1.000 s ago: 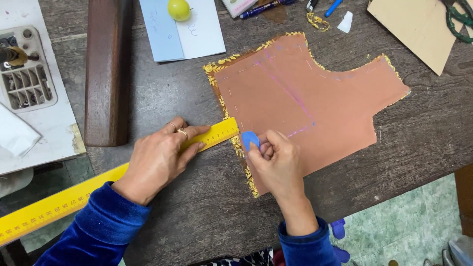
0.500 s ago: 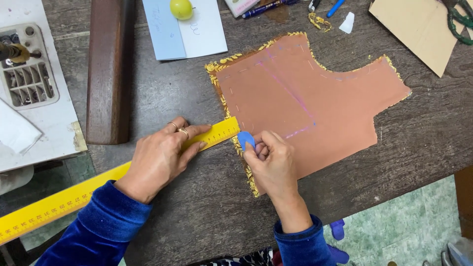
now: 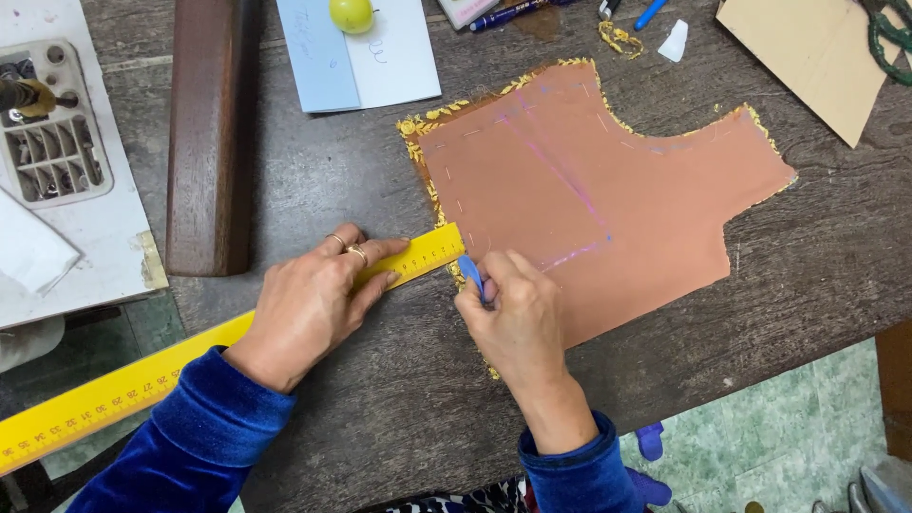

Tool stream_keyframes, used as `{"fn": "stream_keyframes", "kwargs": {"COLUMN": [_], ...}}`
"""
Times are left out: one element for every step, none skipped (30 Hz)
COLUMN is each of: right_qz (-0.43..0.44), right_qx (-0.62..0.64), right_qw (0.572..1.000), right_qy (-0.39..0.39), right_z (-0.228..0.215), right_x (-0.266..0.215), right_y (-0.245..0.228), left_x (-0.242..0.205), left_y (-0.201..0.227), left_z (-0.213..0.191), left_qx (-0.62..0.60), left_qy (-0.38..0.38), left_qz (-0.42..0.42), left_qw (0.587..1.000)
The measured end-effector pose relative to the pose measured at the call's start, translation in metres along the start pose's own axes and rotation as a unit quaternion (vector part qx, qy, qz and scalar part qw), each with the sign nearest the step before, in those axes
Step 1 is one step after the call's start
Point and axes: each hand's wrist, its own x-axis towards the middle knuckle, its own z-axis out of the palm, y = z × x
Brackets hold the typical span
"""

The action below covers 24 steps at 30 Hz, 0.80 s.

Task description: The person uses scissors to cut a piece of brown fabric with a gold patterned border along a marked line. After cutting, the person uses a yellow ruler and a blue marking tool to draw straight lines on the fabric.

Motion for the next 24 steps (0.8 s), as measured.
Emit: {"fn": "stream_keyframes", "kwargs": {"right_qz": [-0.002, -0.005, -0.005, 0.001, 0.008, 0.007, 0.041, 0.076, 0.075, 0.11, 0.144, 0.14, 0.167, 0.192, 0.187, 0.203, 0.219, 0.211, 0.22, 0.228, 0.217, 0.232, 0.247, 0.234], "right_qx": [-0.012, -0.023, -0.023, -0.036, -0.05, -0.051, -0.01, 0.03, 0.029, 0.066, 0.104, 0.104, 0.126, 0.149, 0.151, 0.156, 0.161, 0.165, 0.173, 0.182, 0.187, 0.21, 0.232, 0.237], "right_qw": [1.0, 1.0, 1.0, 0.999, 0.997, 0.997, 0.998, 0.996, 0.996, 0.991, 0.984, 0.985, 0.978, 0.97, 0.971, 0.967, 0.962, 0.964, 0.96, 0.957, 0.958, 0.95, 0.94, 0.942], "right_qy": [-0.008, -0.015, -0.015, -0.033, -0.05, -0.05, -0.046, -0.042, -0.041, -0.031, -0.021, -0.019, -0.012, -0.004, -0.002, -0.005, -0.009, -0.009, -0.009, -0.007, -0.007, 0.012, 0.029, 0.032], "right_z": [-0.001, -0.001, -0.004, -0.006, -0.009, -0.014, -0.019, -0.024, -0.026, -0.027, -0.029, -0.031, -0.034, -0.035, -0.036, -0.038, -0.039, -0.038, -0.037, -0.036, -0.03, -0.025, -0.02, -0.02], "right_x": [0.001, 0.002, 0.001, 0.0, -0.001, -0.003, -0.005, -0.007, -0.01, -0.012, -0.014, -0.015, -0.016, -0.016, -0.016, -0.015, -0.015, -0.016, -0.017, -0.016, -0.016, -0.016, -0.015, -0.012], "right_y": [-0.003, -0.005, -0.004, -0.002, 0.0, 0.0, -0.001, -0.001, 0.004, 0.01, 0.015, 0.021, 0.026, 0.032, 0.032, 0.031, 0.03, 0.033, 0.035, 0.038, 0.043, 0.048, 0.053, 0.05], "left_x": [0.0, 0.001, 0.001, 0.001, 0.002, 0.001, 0.001, 0.001, 0.0, -0.002, -0.003, -0.004, -0.006, -0.006, -0.009, -0.014, -0.019, -0.023, -0.027, -0.031, -0.033, -0.034, -0.035, -0.035], "left_y": [0.0, -0.001, 0.0, 0.0, 0.001, -0.001, -0.003, -0.005, -0.004, -0.004, -0.004, -0.006, -0.008, -0.01, -0.012, -0.013, -0.014, -0.016, -0.018, -0.02, -0.026, -0.031, -0.037, -0.044], "left_z": [0.001, 0.001, 0.002, 0.002, 0.002, 0.004, 0.005, 0.006, 0.006, 0.006, 0.005, 0.008, 0.01, 0.011, 0.006, 0.001, -0.005, -0.012, -0.018, -0.026, -0.032, -0.037, -0.043, -0.04], "left_qx": [0.0, 0.001, 0.001, 0.0, 0.0, -0.001, -0.004, -0.008, -0.008, -0.009, -0.01, -0.01, 0.024, 0.059, 0.062, 0.075, 0.088, 0.092, 0.107, 0.12, 0.125, 0.1, 0.073, 0.073], "left_qy": [0.001, 0.002, 0.002, 0.004, 0.006, 0.007, 0.01, 0.014, 0.015, 0.026, 0.037, 0.042, 0.085, 0.129, 0.135, 0.196, 0.257, 0.265, 0.283, 0.304, 0.314, 0.29, 0.264, 0.277], "left_qz": [-0.003, -0.005, -0.006, -0.005, -0.004, -0.003, -0.001, 0.001, 0.002, 0.003, 0.003, 0.004, -0.006, -0.017, -0.017, -0.007, 0.002, 0.0, -0.055, -0.11, -0.112, -0.175, -0.237, -0.237], "left_qw": [1.0, 1.0, 1.0, 1.0, 1.0, 1.0, 1.0, 1.0, 1.0, 1.0, 0.999, 0.999, 0.996, 0.99, 0.989, 0.978, 0.962, 0.96, 0.952, 0.939, 0.934, 0.936, 0.932, 0.928]}}
